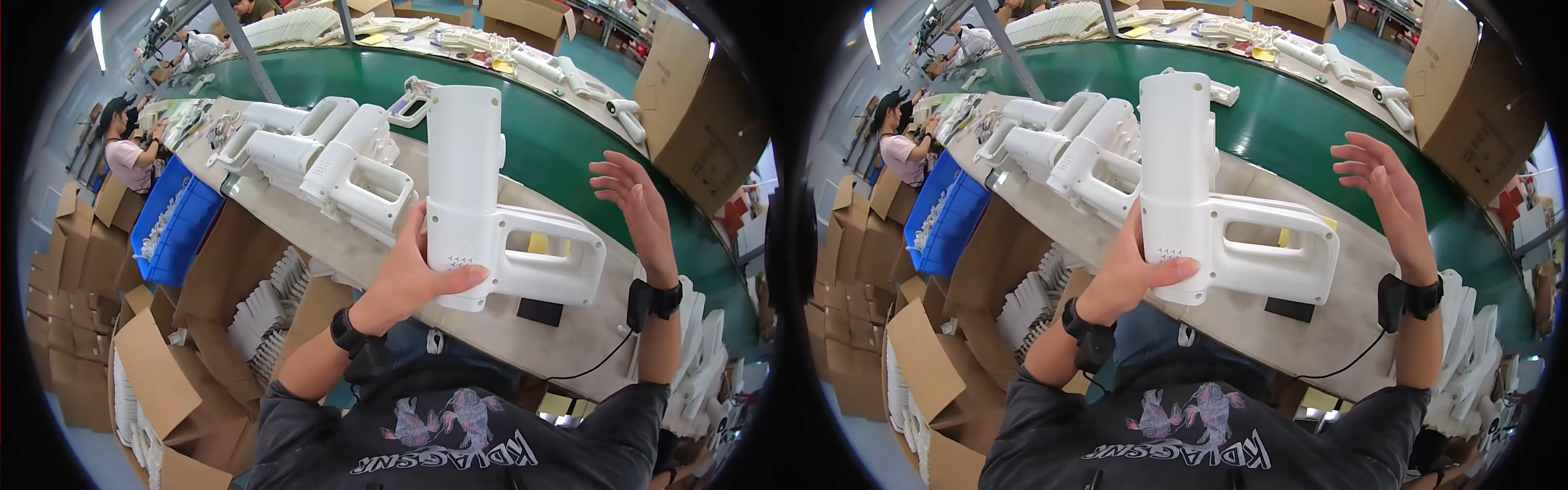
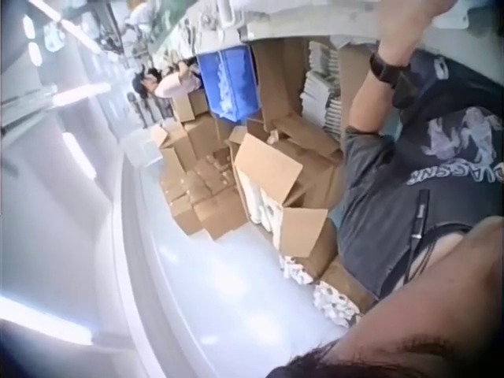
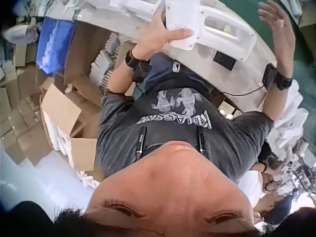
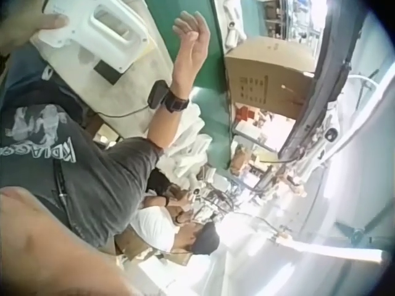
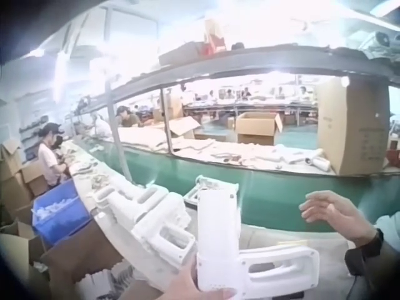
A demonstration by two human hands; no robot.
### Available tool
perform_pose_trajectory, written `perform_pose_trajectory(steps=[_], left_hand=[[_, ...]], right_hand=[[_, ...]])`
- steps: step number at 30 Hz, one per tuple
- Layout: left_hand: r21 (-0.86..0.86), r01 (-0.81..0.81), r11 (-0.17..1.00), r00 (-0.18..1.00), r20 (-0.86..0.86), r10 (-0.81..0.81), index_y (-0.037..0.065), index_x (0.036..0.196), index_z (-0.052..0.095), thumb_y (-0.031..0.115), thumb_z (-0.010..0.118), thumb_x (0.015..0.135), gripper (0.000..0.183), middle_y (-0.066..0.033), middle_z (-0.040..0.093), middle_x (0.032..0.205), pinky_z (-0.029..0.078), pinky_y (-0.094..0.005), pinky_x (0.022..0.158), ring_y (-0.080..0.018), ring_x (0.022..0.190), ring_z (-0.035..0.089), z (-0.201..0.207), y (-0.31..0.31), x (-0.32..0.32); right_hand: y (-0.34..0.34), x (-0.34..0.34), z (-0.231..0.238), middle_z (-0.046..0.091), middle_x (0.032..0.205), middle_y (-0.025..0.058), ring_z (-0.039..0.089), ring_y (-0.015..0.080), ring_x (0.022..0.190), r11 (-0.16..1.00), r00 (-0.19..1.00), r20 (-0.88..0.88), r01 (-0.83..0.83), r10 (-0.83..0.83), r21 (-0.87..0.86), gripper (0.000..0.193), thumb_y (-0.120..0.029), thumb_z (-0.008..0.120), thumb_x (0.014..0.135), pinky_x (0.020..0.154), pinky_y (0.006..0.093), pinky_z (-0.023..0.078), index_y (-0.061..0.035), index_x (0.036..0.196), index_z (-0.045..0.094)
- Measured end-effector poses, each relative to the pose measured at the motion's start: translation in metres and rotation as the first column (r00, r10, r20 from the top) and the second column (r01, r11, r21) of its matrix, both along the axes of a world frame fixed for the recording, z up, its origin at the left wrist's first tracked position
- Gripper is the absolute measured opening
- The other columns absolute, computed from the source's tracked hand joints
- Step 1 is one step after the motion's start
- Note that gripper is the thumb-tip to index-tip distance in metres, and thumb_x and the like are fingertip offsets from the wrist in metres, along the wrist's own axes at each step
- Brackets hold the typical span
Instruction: The person retrieves white plastic housing pieces from a box and places them on the table. They peel black foam stickers from a sheet and press them onto the motor inside the housing before fitting a second white plastic housing piece on top.
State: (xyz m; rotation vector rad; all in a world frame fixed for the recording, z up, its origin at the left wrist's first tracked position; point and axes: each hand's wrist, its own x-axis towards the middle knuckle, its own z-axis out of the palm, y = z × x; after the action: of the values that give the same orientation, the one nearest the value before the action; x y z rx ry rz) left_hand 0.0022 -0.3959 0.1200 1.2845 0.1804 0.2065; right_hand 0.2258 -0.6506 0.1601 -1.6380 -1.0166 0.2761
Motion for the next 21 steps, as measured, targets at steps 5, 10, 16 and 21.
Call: perform_pose_trajectory(steps=[5, 10, 16, 21], left_hand=[[0.266, 0.019, 0.964, 0.997, 0.071, -0.039, -0.004, 0.146, 0.022, 0.025, 0.093, 0.065, 0.112, -0.0162, 0.052, 0.133, 0.046, -0.0374, 0.104, -0.0241, 0.122, 0.055, 0.02, 0.012, 0.006], [0.492, -0.061, 0.869, 0.997, 0.072, 0.029, -0.006, 0.145, 0.026, 0.028, 0.093, 0.063, 0.112, -0.0183, 0.053, 0.131, 0.047, -0.0351, 0.102, -0.0245, 0.121, 0.056, 0.045, 0.026, 0.023], [0.734, 0.083, 0.674, 0.984, -0.168, 0.061, -0.018, 0.135, 0.03, 0.034, 0.091, 0.063, 0.107, -0.025, 0.056, 0.124, 0.052, -0.0327, 0.092, -0.0273, 0.113, 0.061, 0.089, 0.028, 0.061], [0.402, 0.052, 0.914, 0.96, -0.273, 0.065, -0.018, 0.133, 0.029, 0.033, 0.093, 0.064, 0.107, -0.022, 0.057, 0.12, 0.053, -0.0289, 0.089, -0.0234, 0.108, 0.062, 0.056, 0.023, 0.066]], right_hand=[[-0.004, -0.005, 0.003, 0.057, 0.136, 0.0154, 0.056, 0.0222, 0.12, 0.998, 0.995, 0.103, -0.005, 0.012, -0.065, 0.066, -0.049, 0.049, 0.102, 0.103, 0.037, 0.044, 0.0025, 0.144, 0.043], [0.012, -0.033, 0.018, 0.054, 0.142, 0.0179, 0.051, 0.0267, 0.131, 0.998, 0.922, 0.384, 0.06, -0.057, 0.004, 0.072, -0.051, 0.057, 0.097, 0.108, 0.0405, 0.04, 0.0024, 0.145, 0.043], [0.052, -0.035, 0.002, 0.052, 0.146, 0.0147, 0.048, 0.0276, 0.136, 0.986, 0.874, 0.484, 0.041, 0.043, -0.16, 0.078, -0.051, 0.062, 0.093, 0.114, 0.0412, 0.034, 0.0007, 0.148, 0.04], [0.059, -0.037, -0.013, 0.049, 0.148, 0.0167, 0.046, 0.0322, 0.136, 0.953, 0.728, 0.665, 0.291, -0.168, -0.078, 0.072, -0.026, 0.074, 0.087, 0.114, 0.0409, 0.035, -0.005, 0.148, 0.042]])
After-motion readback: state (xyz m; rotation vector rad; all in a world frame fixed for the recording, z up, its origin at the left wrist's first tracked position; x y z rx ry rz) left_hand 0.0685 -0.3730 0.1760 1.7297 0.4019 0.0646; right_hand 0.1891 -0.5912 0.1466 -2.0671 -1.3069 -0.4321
